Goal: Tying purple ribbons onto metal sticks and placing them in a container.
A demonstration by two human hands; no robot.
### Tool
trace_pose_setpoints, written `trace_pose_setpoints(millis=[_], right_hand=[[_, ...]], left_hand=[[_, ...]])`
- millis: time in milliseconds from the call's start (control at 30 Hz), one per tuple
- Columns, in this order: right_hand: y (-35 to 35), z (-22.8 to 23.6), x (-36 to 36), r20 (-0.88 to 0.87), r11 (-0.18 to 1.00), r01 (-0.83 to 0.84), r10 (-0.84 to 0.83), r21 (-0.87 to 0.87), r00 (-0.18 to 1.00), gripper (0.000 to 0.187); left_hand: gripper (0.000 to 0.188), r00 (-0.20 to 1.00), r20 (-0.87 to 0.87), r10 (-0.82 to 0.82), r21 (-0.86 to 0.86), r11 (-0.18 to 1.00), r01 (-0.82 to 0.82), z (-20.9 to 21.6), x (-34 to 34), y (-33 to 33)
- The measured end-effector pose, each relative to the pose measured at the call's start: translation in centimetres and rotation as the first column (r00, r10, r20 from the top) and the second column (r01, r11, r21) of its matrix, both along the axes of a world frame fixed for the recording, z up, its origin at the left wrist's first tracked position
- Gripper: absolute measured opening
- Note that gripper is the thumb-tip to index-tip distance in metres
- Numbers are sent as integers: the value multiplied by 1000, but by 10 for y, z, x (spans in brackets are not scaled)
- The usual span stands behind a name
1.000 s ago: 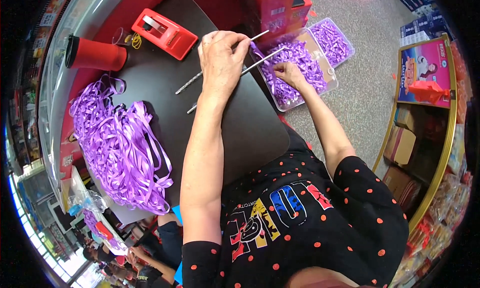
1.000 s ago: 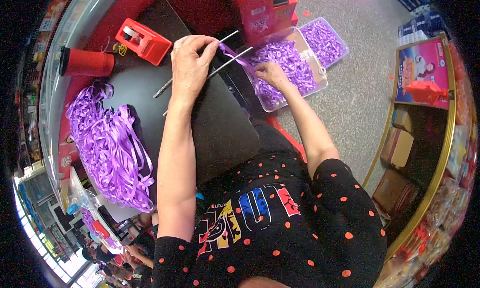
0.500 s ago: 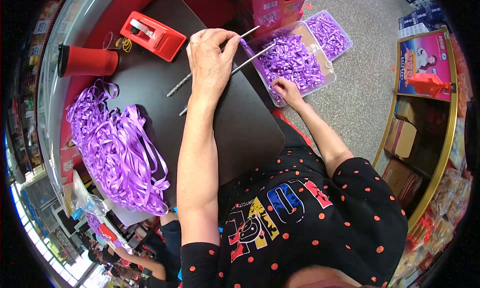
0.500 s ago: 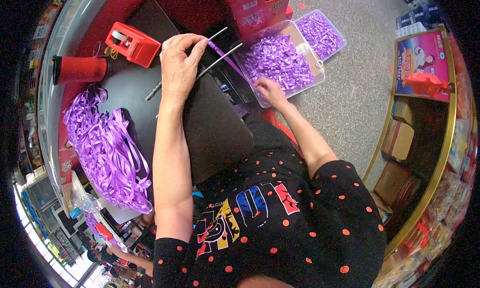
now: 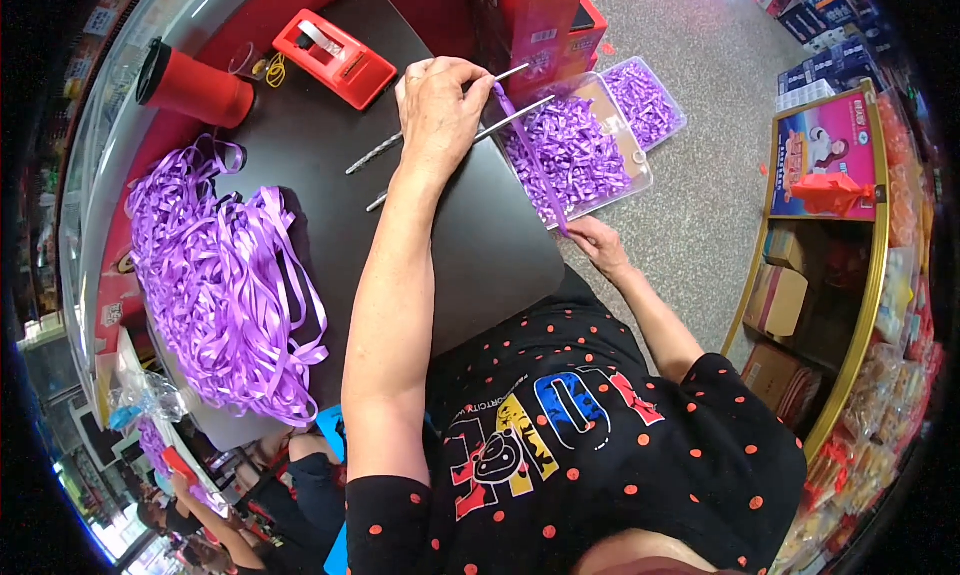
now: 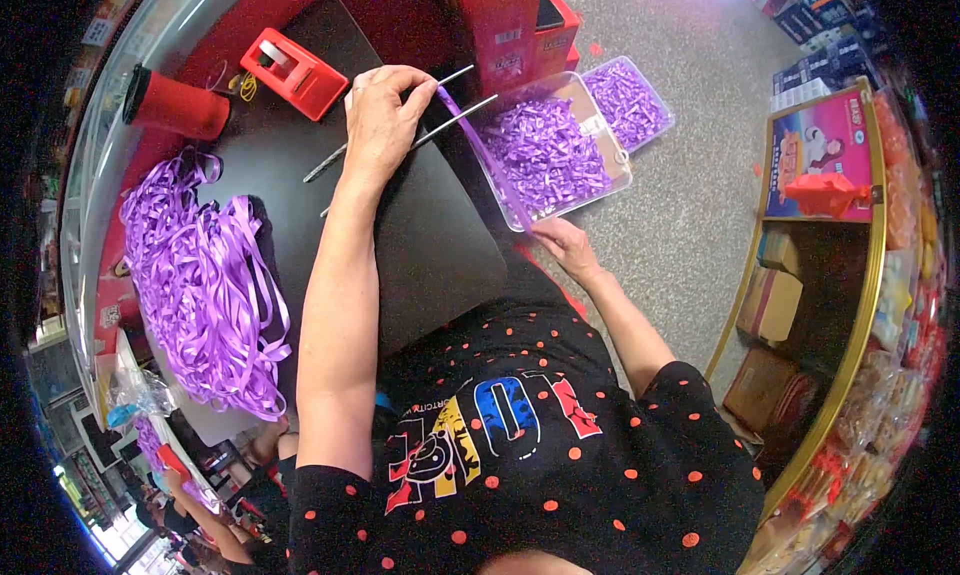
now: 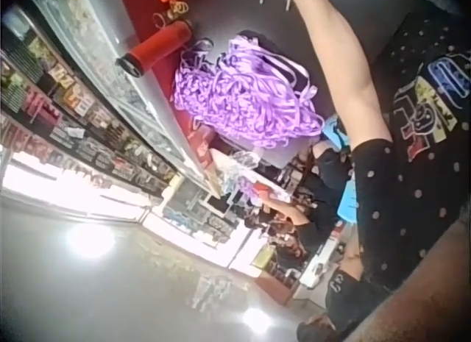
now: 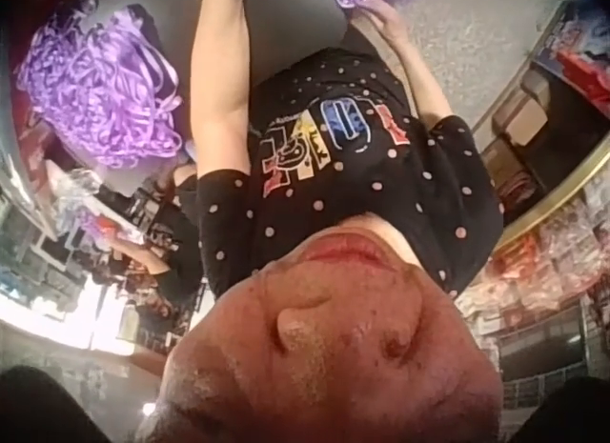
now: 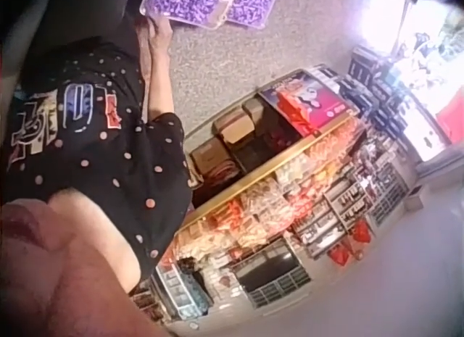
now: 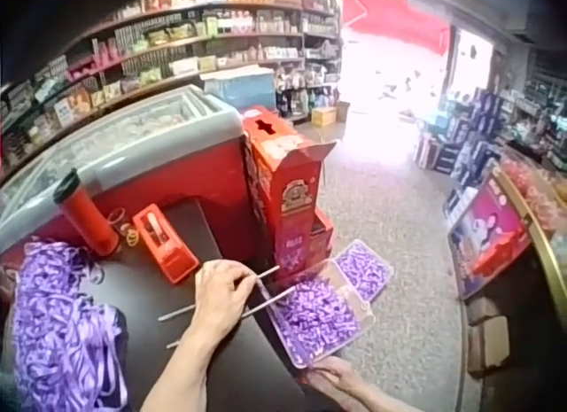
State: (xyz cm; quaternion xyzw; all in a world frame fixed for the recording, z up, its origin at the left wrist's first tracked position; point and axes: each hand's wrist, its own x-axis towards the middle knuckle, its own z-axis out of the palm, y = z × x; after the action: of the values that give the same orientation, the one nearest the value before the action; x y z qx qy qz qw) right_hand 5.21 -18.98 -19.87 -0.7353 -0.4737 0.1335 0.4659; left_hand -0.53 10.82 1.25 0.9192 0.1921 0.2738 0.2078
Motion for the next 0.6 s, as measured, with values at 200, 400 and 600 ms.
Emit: trace_pose_setpoints(millis=[200, 400, 600], right_hand=[[-41, 52, -17, 71, 995, -2, 9, -100, 997, 17], [-70, 145, -42, 408, 999, -9, 24, -38, 913, 15], [-78, 180, -47, 238, 986, -164, 150, 39, 960, 18]], left_hand=[[18, 1000, 25, 15, -49, 999, -14, -3, 1, 0], [22, 1000, -5, 15, -15, 1000, -15, -1, 0, 1], [22, 1000, -6, 2, -36, 999, -3, -2, 0, 2]])
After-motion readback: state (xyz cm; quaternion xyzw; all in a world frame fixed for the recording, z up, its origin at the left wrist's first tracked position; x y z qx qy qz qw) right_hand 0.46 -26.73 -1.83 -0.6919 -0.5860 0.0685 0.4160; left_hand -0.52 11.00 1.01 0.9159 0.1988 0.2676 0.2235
